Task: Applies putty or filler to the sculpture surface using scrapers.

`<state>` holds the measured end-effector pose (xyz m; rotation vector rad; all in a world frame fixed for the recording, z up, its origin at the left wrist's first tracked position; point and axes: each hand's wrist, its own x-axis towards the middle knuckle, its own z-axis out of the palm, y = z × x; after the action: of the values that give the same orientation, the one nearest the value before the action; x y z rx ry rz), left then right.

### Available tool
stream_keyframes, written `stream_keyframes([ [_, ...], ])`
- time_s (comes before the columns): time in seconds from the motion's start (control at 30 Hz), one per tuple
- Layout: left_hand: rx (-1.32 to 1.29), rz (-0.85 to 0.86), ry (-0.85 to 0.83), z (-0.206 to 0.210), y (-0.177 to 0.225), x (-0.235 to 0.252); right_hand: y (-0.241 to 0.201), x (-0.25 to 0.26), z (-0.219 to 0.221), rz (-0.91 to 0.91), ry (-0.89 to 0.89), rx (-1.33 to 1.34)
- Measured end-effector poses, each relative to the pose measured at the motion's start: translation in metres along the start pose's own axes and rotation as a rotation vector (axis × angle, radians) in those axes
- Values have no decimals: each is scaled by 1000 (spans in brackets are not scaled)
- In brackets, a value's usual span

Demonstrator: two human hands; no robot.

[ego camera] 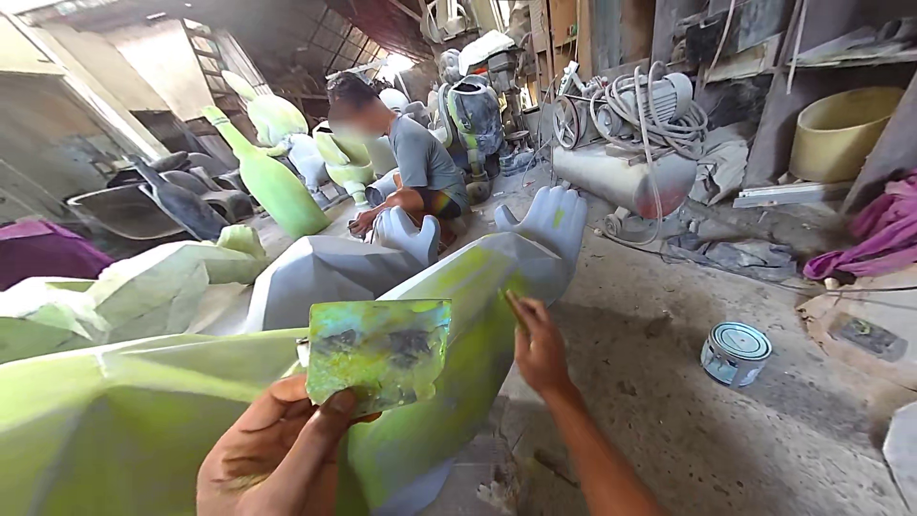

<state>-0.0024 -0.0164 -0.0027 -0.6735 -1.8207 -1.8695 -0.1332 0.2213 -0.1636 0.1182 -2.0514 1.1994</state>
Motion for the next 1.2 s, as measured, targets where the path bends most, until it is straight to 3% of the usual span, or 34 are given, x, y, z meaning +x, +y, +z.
stream_keyframes([
  [0.13, -1, 4, -26, 1, -7, -2, 32, 25, 17, -16, 14, -238],
  [0.27, -21, -16, -33, -3, -12, 3, 30, -9, 39, 106, -114, -430],
  [0.43, -34, -23, 22, -4, -15, 6, 66, -50, 22, -90, -167, -340],
  [0.57, -32, -36, 70, -4, -17, 9, 80, 8, -6, -66, -90, -128],
  [0.7, 5, -38, 91, -4, -23, 6, 70, 37, 2, -54, -64, -119],
  [1.0, -4, -59, 111, 1, -23, 8, -12, -116, 66, 18, -105, -92],
  [1.2, 18, -51, 69, 18, -18, 8, -47, -169, 85, 18, -208, -53],
])
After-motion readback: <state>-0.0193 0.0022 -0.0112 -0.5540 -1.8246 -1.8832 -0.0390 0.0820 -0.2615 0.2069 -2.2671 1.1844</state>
